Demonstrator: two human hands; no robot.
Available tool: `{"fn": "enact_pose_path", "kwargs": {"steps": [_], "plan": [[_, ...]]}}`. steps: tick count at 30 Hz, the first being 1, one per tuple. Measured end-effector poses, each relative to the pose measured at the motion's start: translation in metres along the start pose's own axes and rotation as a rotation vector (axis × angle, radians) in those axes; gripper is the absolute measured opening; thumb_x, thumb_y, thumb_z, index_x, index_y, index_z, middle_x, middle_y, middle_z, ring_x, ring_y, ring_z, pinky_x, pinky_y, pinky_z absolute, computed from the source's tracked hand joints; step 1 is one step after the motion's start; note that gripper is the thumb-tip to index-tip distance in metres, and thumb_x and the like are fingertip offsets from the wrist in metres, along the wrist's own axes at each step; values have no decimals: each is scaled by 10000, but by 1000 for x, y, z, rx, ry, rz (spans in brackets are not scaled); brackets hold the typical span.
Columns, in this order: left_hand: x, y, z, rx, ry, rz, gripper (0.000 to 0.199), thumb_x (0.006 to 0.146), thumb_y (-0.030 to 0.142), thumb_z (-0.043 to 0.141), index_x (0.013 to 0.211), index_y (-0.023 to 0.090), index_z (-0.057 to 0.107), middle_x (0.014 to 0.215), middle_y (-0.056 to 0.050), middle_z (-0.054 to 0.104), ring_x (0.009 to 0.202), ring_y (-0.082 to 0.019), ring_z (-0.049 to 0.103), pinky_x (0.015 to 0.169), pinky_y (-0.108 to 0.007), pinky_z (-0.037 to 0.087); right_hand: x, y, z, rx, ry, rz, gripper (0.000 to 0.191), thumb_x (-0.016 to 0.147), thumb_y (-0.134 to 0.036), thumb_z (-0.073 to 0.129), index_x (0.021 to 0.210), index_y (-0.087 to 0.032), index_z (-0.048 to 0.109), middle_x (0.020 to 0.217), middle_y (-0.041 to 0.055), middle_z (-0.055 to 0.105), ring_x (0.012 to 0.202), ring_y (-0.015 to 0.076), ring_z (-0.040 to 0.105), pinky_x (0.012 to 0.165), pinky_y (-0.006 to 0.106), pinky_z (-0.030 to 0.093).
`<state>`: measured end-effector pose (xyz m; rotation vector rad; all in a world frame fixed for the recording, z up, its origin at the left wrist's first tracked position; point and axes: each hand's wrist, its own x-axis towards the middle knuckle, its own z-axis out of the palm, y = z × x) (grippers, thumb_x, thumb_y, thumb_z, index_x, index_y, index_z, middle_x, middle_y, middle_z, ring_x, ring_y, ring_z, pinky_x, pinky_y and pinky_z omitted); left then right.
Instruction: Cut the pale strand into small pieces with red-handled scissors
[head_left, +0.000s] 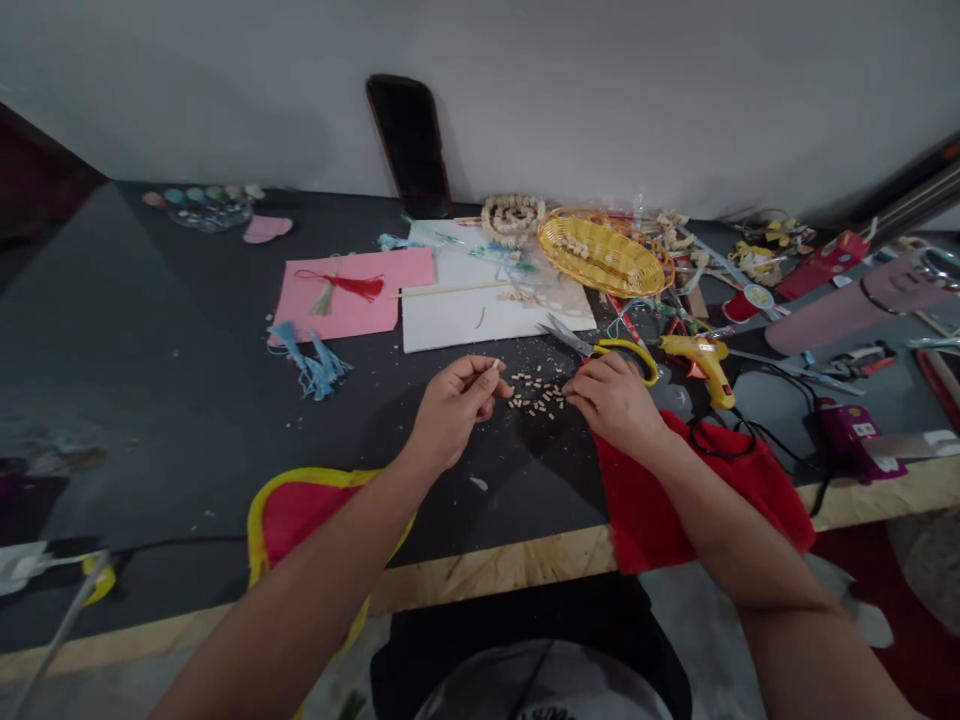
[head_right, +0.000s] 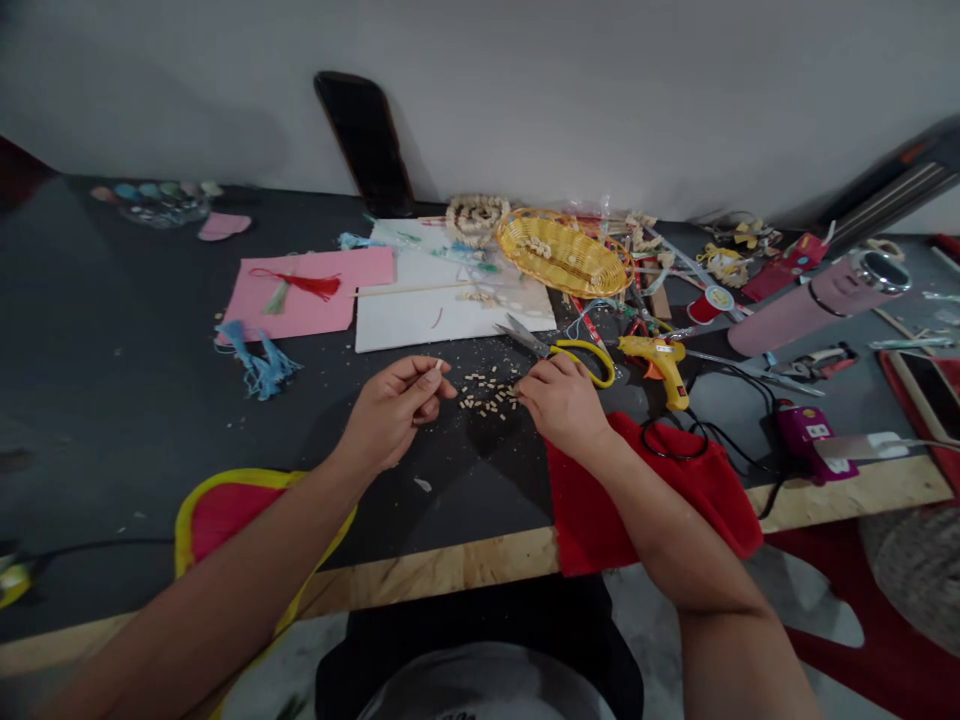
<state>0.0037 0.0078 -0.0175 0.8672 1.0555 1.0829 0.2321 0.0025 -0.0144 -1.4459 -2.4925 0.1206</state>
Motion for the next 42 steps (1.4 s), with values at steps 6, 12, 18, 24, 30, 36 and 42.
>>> {"fn": "enact_pose_path", "kwargs": {"steps": [6, 12, 18, 24, 30, 36, 42], "plan": [[-1, 2, 2, 7, 4, -15, 252, 722, 312, 729, 870, 137, 626, 642, -10, 645, 420, -34, 373, 415, -175, 228, 3, -11, 3, -42, -69, 3, 183, 944, -285, 521, 881, -220, 681, 915, 44, 673, 922, 225, 478, 779, 351, 338], [-1, 2, 2, 10, -3, -14, 254, 721, 313, 728, 875, 139, 627, 646, -13, 650, 423, -37, 375, 417, -177, 232, 3, -11, 8, -109, -57, 26, 205, 962, -286, 476, 910, -209, 659, 932, 68, 664, 949, 242, 479, 765, 363, 333], [0, 0, 0, 16, -5, 4, 229, 752, 309, 707, 883, 140, 627, 656, -14, 650, 429, -36, 380, 419, -176, 234, 1, -3, 4, -58, -15, 47, 222, 962, -261, 453, 947, -206, 668, 964, 66, 666, 972, 241, 491, 810, 359, 360], [0, 0, 0, 2, -3, 10, 217, 749, 293, 711, 879, 140, 630, 652, -10, 644, 427, -33, 374, 418, -173, 231, 0, -2, 4, -105, 43, 106, 256, 942, -189, 437, 1031, -223, 674, 1048, 69, 656, 993, 258, 471, 788, 371, 356], [0, 1, 0, -10, 19, 28, 223, 742, 293, 716, 875, 135, 630, 645, -13, 646, 419, -28, 364, 416, -172, 234, 2, -8, 10, -107, 35, 81, 240, 946, -230, 464, 1072, -223, 669, 1056, 72, 652, 1021, 257, 460, 816, 372, 337], [0, 0, 1, -5, 23, 32, 242, 733, 302, 721, 874, 130, 625, 638, -6, 643, 415, -26, 369, 411, -165, 234, 4, -12, 9, -100, 20, 65, 191, 942, -290, 511, 983, -239, 690, 1055, 54, 656, 1016, 248, 464, 800, 364, 330], [0, 0, 2, 1, -1, 18, 239, 741, 303, 713, 879, 131, 621, 642, -5, 643, 417, -26, 375, 410, -160, 236, 6, -16, 8, -130, 17, 67, 190, 944, -302, 517, 901, -234, 689, 1033, 47, 665, 997, 241, 468, 783, 366, 327]]}}
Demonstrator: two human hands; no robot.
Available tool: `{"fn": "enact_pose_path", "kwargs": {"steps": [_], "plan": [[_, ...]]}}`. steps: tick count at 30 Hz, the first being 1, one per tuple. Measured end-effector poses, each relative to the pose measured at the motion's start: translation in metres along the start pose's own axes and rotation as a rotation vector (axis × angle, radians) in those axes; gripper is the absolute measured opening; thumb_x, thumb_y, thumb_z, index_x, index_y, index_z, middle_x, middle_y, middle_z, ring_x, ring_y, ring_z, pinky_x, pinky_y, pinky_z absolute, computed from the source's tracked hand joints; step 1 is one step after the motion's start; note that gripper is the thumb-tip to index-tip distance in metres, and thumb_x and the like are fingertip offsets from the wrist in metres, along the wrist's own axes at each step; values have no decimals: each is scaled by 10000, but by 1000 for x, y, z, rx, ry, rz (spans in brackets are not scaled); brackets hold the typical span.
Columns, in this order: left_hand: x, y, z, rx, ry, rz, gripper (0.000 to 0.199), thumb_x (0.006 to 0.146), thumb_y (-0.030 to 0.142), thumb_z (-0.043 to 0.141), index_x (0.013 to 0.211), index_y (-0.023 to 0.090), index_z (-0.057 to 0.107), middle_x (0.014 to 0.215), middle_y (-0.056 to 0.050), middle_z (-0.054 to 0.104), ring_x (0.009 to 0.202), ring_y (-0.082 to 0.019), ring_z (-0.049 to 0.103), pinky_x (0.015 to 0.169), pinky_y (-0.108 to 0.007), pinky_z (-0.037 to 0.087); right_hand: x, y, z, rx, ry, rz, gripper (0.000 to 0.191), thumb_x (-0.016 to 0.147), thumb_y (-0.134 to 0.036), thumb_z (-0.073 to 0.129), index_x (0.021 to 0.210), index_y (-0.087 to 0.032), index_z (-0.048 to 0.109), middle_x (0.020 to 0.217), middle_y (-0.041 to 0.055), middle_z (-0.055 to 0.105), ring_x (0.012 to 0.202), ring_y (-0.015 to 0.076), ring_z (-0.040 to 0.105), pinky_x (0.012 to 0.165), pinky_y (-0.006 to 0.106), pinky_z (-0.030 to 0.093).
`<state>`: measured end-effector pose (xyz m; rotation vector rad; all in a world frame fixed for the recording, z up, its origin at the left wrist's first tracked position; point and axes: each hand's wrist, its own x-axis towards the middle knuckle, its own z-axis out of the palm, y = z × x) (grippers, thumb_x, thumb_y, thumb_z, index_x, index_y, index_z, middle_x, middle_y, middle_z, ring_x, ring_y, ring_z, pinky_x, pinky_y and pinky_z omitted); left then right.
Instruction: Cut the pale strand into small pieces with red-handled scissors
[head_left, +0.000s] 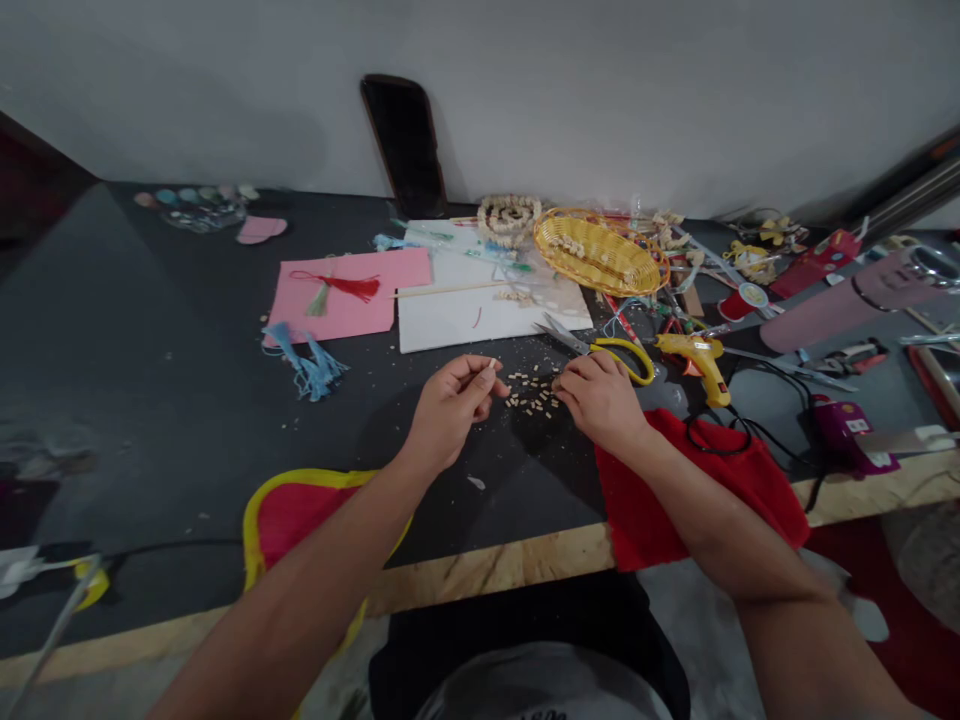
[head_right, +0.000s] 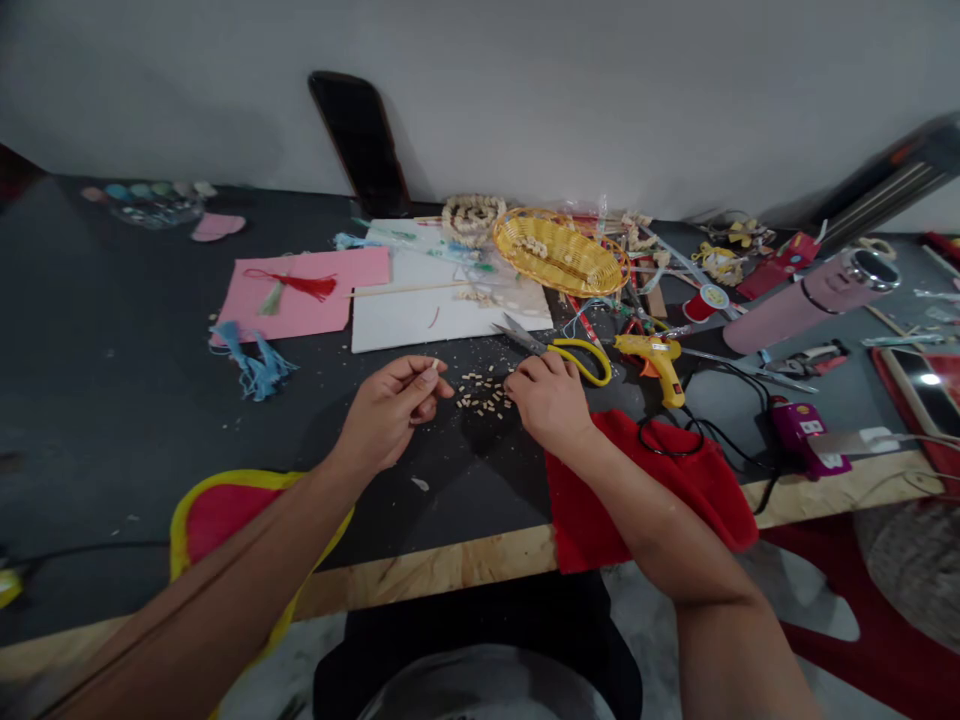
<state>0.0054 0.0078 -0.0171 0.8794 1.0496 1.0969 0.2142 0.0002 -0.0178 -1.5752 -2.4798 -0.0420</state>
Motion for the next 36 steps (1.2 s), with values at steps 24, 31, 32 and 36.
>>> {"fn": "enact_pose_path", "kwargs": {"steps": [24, 31, 32, 36], "plan": [[-12, 2, 8, 491, -319, -103, 286, 825, 413, 588, 830, 138, 669, 718, -32, 641, 480, -62, 380, 445, -189, 285, -2, -17, -2, 550, 291, -195, 79, 902, -131, 516, 922, -207, 517, 859, 64, 651, 823, 211, 606, 760, 356, 526], [-12, 3, 7, 562, -358, -33, 285, 856, 408, 559, 815, 145, 661, 640, 9, 569, 493, -70, 380, 464, -194, 280, -4, -17, -2, 594, 299, -170, 69, 905, -155, 550, 940, -210, 527, 871, 52, 662, 827, 189, 626, 762, 335, 533], [-12, 4, 7, 565, -368, -26, 288, 862, 407, 552, 805, 145, 659, 605, 23, 535, 484, -70, 365, 461, -195, 270, -4, -17, -2, 600, 296, -170, 63, 908, -166, 553, 948, -211, 533, 880, 53, 665, 837, 189, 630, 764, 336, 535], [-13, 8, 6, 546, -412, -11, 319, 865, 435, 548, 779, 147, 654, 557, 43, 475, 480, -74, 351, 465, -202, 261, -4, -14, -1, 643, 300, -199, 43, 922, -215, 560, 964, -209, 568, 919, 61, 685, 866, 183, 639, 775, 337, 545]]}}
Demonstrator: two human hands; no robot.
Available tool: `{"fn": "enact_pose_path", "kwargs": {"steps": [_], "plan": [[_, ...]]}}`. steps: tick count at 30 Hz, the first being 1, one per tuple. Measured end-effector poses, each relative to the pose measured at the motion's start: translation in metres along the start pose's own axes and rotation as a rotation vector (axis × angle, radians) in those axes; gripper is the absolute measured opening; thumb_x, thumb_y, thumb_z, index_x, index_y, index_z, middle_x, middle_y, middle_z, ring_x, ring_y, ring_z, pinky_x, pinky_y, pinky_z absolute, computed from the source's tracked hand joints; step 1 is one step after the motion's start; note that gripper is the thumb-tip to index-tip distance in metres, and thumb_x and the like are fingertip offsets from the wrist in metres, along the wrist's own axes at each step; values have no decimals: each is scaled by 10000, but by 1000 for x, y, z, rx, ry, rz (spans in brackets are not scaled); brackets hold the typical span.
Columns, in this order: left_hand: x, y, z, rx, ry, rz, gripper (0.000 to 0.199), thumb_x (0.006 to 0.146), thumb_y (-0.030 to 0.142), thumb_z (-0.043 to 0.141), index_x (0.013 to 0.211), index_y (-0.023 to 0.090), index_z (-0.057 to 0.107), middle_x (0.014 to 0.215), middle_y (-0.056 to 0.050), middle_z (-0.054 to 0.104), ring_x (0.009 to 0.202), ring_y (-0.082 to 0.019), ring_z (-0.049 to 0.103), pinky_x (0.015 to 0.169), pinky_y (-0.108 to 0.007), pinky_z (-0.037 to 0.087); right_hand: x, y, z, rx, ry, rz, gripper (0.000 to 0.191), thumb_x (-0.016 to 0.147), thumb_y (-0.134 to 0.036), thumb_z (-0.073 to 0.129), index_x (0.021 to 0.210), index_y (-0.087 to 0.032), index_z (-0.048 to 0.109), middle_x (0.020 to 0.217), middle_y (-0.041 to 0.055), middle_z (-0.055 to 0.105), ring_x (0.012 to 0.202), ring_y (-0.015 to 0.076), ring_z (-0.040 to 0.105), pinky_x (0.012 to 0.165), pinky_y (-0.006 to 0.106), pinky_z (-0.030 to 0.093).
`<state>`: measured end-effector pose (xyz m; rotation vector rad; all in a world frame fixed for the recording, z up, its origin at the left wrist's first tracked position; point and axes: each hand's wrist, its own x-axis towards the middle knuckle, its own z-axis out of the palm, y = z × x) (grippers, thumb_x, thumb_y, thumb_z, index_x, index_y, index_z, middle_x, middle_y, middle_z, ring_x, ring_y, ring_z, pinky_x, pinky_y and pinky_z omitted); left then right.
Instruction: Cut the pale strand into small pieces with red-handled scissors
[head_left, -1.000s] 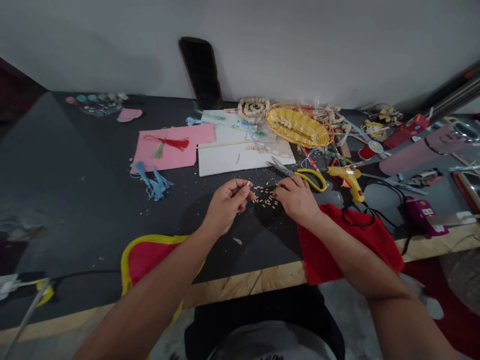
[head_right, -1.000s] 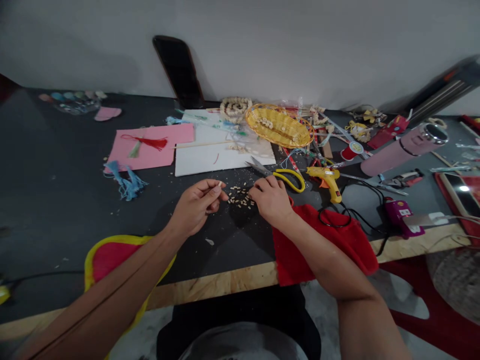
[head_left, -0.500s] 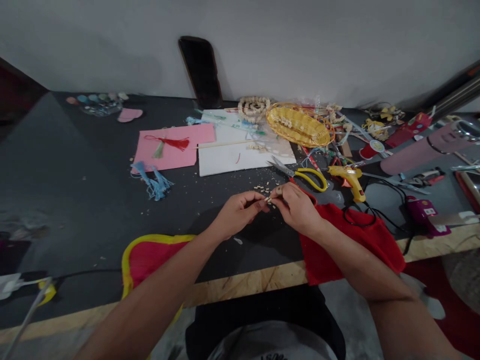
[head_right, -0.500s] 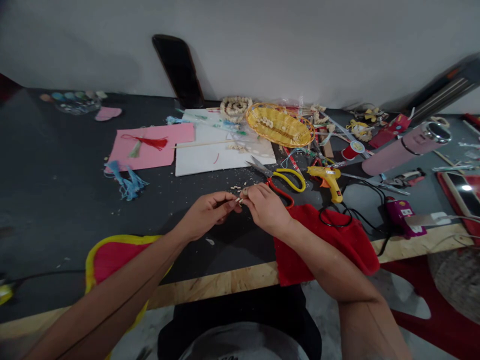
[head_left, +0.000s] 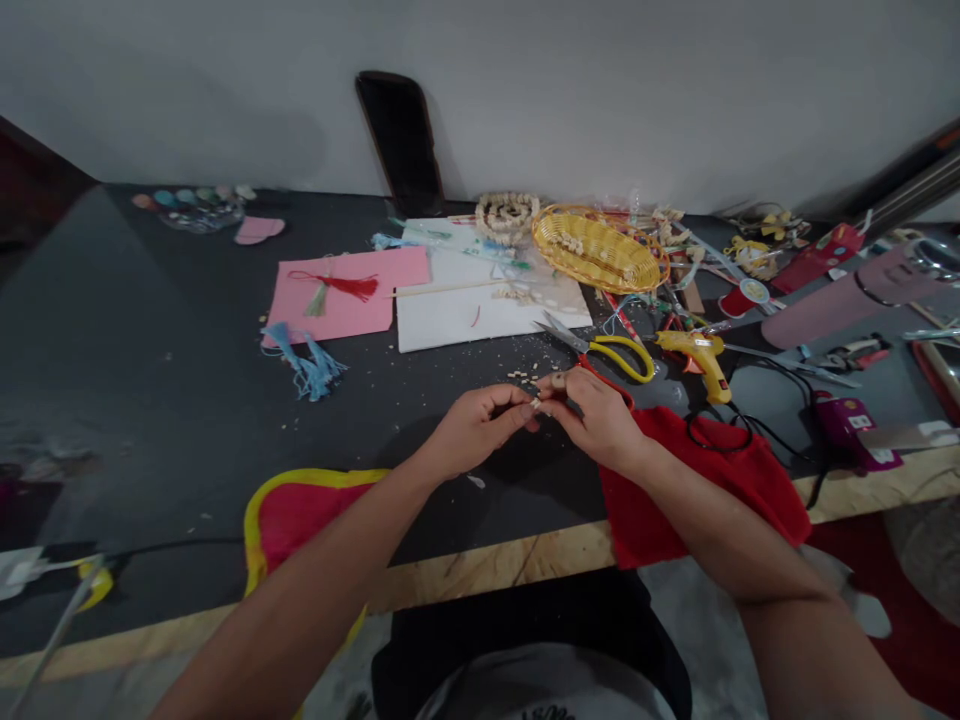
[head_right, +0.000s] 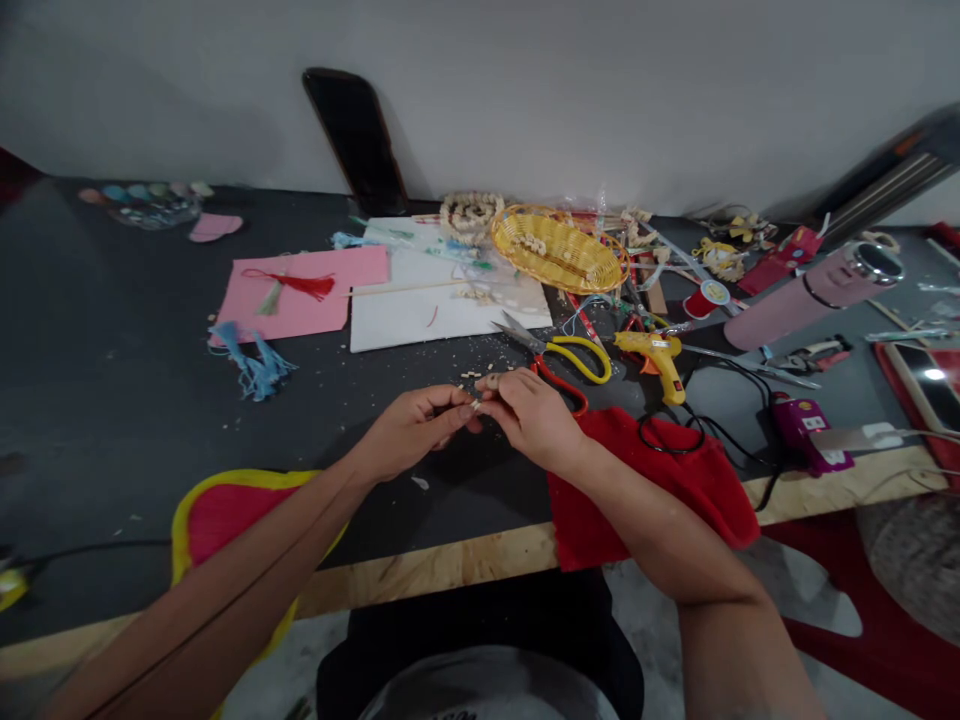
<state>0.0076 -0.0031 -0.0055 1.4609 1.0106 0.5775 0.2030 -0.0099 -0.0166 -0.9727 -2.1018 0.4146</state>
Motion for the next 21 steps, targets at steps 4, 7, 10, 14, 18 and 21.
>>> {"fn": "enact_pose_path", "kwargs": {"steps": [4, 7, 10, 14, 18, 21], "plan": [[-1, 2, -2, -14, -47, 13, 329, 852, 450, 566, 760, 153, 673, 560, 30, 500, 499, -84, 377, 482, -205, 282, 1, 0, -2, 56, -53, -49, 73, 932, -216, 550, 934, -191, 619, 873, 64, 696, 841, 172, 625, 766, 321, 549], [-1, 4, -2, -33, -61, 18, 315, 844, 440, 576, 742, 160, 679, 607, 10, 561, 511, -85, 389, 487, -201, 290, 1, 0, -4, 82, -77, -55, 103, 938, -220, 540, 925, -191, 638, 847, 56, 697, 819, 166, 619, 758, 320, 549], [-1, 3, -2, -41, -47, 3, 289, 840, 423, 582, 753, 163, 675, 669, -6, 621, 510, -81, 394, 479, -195, 293, 1, 0, -5, 76, -78, -41, 127, 943, -234, 530, 899, -198, 644, 838, 51, 697, 807, 165, 620, 752, 325, 549], [-1, 2, 0, -66, -40, -17, 243, 828, 385, 594, 808, 157, 676, 724, -23, 671, 512, -78, 421, 477, -190, 315, 1, 0, -5, 63, -69, -39, 122, 942, -231, 535, 897, -198, 644, 846, 52, 703, 816, 163, 629, 751, 317, 547], [-2, 2, 1, -73, -12, -44, 184, 805, 343, 613, 833, 166, 655, 758, -29, 704, 502, -74, 446, 471, -189, 321, 1, 0, -5, 55, -37, -60, 90, 929, -213, 557, 900, -185, 638, 847, 57, 708, 804, 161, 628, 740, 307, 548], [-2, 4, 3, -61, 39, -61, 138, 787, 303, 624, 805, 167, 630, 749, -25, 703, 506, -72, 470, 464, -178, 318, 2, 0, -5, 56, -41, -62, 85, 927, -204, 557, 911, -181, 637, 843, 55, 708, 799, 160, 626, 740, 309, 549]]}}
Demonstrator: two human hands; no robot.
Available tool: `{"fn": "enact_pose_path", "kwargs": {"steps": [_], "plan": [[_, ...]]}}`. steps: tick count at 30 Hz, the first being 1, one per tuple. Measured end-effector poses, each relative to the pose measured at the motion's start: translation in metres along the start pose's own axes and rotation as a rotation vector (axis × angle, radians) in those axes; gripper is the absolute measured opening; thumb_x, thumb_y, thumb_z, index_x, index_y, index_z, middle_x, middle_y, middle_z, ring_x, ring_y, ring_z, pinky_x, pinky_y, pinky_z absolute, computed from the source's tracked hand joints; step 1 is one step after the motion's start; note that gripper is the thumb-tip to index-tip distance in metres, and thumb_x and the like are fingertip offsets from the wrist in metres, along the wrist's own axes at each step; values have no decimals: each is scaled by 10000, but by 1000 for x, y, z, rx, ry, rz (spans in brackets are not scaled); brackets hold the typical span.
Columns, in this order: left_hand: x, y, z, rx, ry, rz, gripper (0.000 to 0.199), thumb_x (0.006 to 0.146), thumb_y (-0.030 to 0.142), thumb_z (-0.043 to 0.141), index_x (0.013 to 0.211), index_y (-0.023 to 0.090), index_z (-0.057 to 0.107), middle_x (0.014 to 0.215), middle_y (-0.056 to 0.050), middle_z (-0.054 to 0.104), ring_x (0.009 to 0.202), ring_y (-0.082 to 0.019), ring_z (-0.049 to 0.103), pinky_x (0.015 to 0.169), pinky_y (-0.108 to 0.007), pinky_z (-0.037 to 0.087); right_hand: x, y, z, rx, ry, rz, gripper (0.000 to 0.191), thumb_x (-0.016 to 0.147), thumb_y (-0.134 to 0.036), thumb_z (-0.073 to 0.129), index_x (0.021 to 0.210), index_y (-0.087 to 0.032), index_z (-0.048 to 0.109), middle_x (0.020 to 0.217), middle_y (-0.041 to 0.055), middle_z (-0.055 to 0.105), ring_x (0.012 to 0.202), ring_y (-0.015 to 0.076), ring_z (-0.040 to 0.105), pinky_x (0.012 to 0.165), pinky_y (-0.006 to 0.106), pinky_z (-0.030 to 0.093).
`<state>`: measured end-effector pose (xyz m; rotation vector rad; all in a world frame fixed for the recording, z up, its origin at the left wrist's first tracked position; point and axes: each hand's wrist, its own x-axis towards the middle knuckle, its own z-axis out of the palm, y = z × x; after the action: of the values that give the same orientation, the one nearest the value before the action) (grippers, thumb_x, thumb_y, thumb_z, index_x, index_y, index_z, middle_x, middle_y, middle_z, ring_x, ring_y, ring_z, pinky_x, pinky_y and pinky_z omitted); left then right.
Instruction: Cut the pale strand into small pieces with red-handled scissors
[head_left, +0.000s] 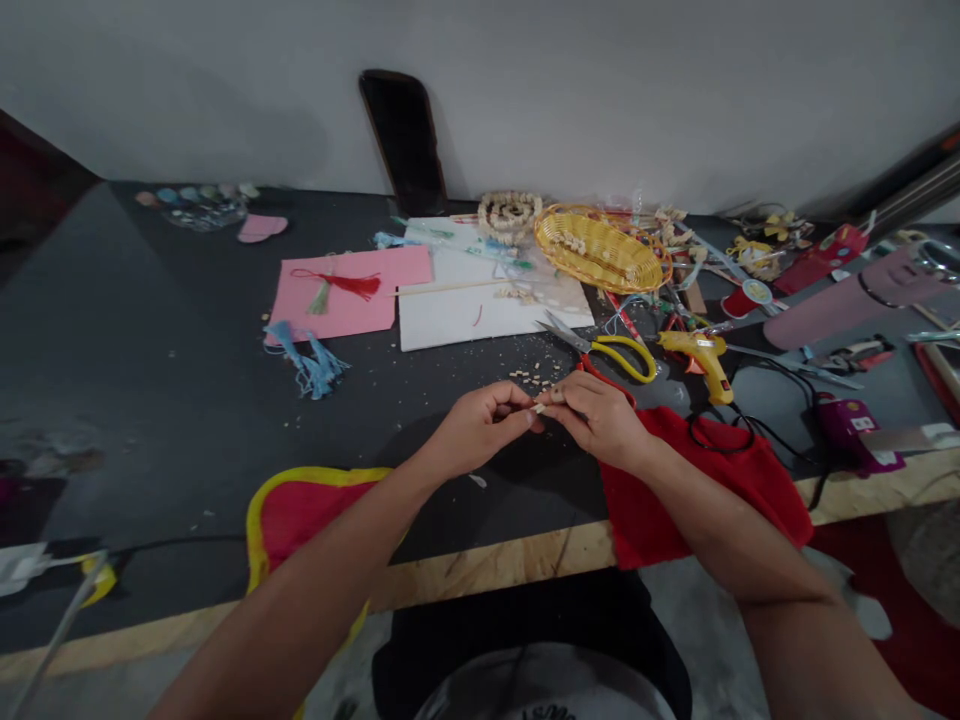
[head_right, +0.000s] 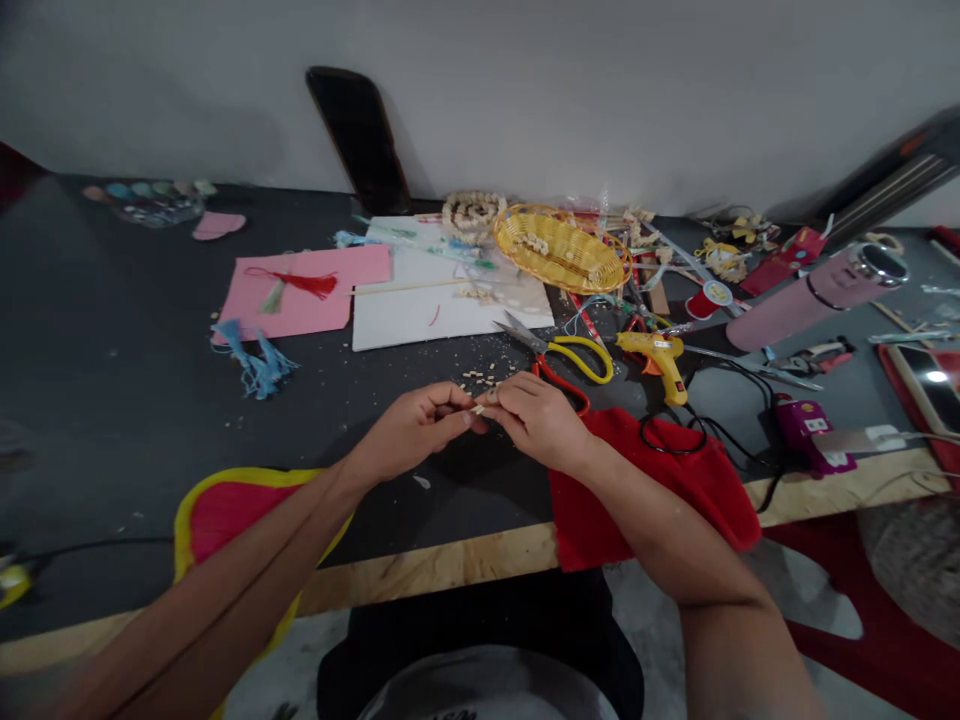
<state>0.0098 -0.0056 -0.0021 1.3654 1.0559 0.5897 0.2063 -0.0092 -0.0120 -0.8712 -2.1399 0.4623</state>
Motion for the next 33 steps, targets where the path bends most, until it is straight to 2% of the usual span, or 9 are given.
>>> {"fn": "enact_pose_path", "kwargs": {"steps": [7, 13, 16, 19, 23, 25, 29, 33], "plan": [[1, -1, 1, 41, 27, 26, 126, 782, 278, 626, 749, 157, 643, 695, -15, 690, 532, -78, 508, 481, -175, 341, -1, -1, 1, -8, 13, 3, 103, 932, -213, 547, 883, -193, 636, 831, 53, 703, 796, 162, 625, 738, 315, 550], [1, 1, 1, 65, 54, 42, 103, 760, 256, 627, 717, 165, 648, 670, -12, 702, 521, -83, 519, 482, -178, 350, -2, 0, 1, -9, -9, 20, 126, 940, -234, 533, 932, -201, 654, 855, 53, 714, 814, 168, 636, 755, 326, 552], [2, 2, 0, 83, 95, 26, 110, 761, 258, 621, 706, 167, 650, 626, -3, 683, 491, -80, 491, 459, -178, 324, -3, 4, 1, -87, -12, 65, 153, 943, -242, 518, 898, -203, 659, 861, 58, 719, 814, 175, 643, 770, 339, 547], [2, 2, -1, 77, 148, 2, 136, 769, 283, 621, 717, 161, 655, 640, -10, 683, 469, -73, 456, 442, -184, 300, -3, 9, 1, -198, -71, 56, 194, 945, -204, 484, 867, -194, 662, 860, 67, 719, 798, 185, 638, 780, 355, 540], [3, -1, -2, -46, 202, -26, 172, 780, 321, 627, 743, 153, 631, 706, -36, 702, 437, -57, 388, 423, -190, 283, -2, 15, -6, -259, -120, 37, 239, 941, -139, 435, 971, -178, 669, 946, 84, 721, 881, 199, 630, 833, 366, 530], [4, -2, -4, -143, 245, -18, 189, 786, 335, 635, 751, 150, 615, 713, -40, 696, 435, -51, 369, 418, -188, 278, -3, 19, -15, -329, -106, 112, 233, 935, -160, 451, 1042, -178, 657, 1002, 96, 708, 942, 220, 616, 881, 398, 510], [7, -5, -6, -346, 339, 26, 207, 791, 342, 656, 749, 157, 574, 718, -26, 678, 441, -41, 349, 408, -177, 265, -9, 31, -33, -635, -111, 303, 273, 868, -238, 568, 1116, -137, 623, 1094, 162, 646, 1066, 312, 558, 942, 507, 441], [10, -6, -8, -482, 386, 46, 195, 763, 309, 683, 749, 157, 562, 704, -15, 665, 442, -31, 331, 405, -163, 233, -17, 45, -37, -709, -166, 352, 396, 840, -284, 600, 1196, -113, 569, 1144, 193, 619, 1081, 340, 556, 933, 523, 440]]}}
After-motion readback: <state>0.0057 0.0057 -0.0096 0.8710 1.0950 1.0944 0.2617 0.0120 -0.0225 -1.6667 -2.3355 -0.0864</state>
